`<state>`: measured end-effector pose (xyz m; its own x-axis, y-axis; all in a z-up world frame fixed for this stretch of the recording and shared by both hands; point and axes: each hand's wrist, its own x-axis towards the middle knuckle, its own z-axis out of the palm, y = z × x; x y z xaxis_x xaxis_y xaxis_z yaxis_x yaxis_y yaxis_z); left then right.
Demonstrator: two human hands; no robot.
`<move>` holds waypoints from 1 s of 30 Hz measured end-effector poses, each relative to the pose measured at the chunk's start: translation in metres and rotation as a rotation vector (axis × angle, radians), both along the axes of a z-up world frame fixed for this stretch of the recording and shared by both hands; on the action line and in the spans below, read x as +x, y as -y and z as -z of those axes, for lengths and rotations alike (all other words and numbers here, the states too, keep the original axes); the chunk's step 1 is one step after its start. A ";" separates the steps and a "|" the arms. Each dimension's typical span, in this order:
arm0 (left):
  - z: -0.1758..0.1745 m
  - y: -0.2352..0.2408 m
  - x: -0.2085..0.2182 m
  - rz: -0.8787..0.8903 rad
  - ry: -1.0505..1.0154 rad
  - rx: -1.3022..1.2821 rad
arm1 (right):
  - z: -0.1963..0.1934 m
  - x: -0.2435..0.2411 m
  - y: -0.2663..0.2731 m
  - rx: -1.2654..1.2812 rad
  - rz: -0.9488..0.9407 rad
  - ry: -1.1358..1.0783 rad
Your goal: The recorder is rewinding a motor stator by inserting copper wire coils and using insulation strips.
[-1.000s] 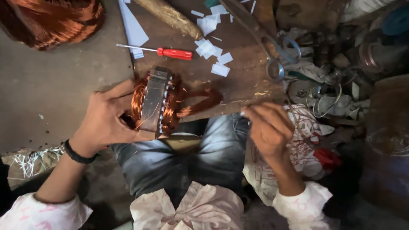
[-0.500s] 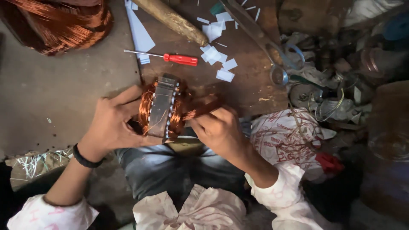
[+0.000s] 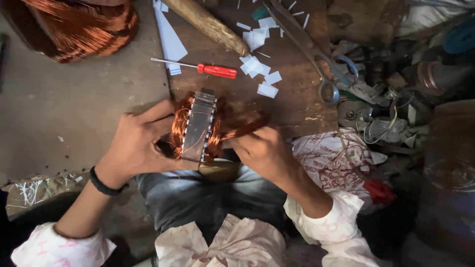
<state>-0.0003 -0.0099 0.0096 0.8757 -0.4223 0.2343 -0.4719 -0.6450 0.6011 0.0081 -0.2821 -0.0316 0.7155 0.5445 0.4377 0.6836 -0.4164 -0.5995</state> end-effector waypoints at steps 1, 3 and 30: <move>0.003 -0.001 -0.001 -0.010 -0.015 0.026 | 0.000 0.001 -0.001 0.012 0.006 -0.002; 0.005 -0.001 -0.001 -0.020 -0.031 0.050 | -0.002 0.003 -0.003 0.022 0.012 -0.006; -0.022 -0.026 0.004 0.186 -0.352 -0.148 | -0.002 -0.027 -0.027 0.096 -0.018 -0.335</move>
<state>0.0039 0.0159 0.0313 0.8252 -0.5648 0.0047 -0.3214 -0.4628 0.8262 -0.0192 -0.2556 -0.0294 0.8186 0.5261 0.2305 0.4493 -0.3365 -0.8276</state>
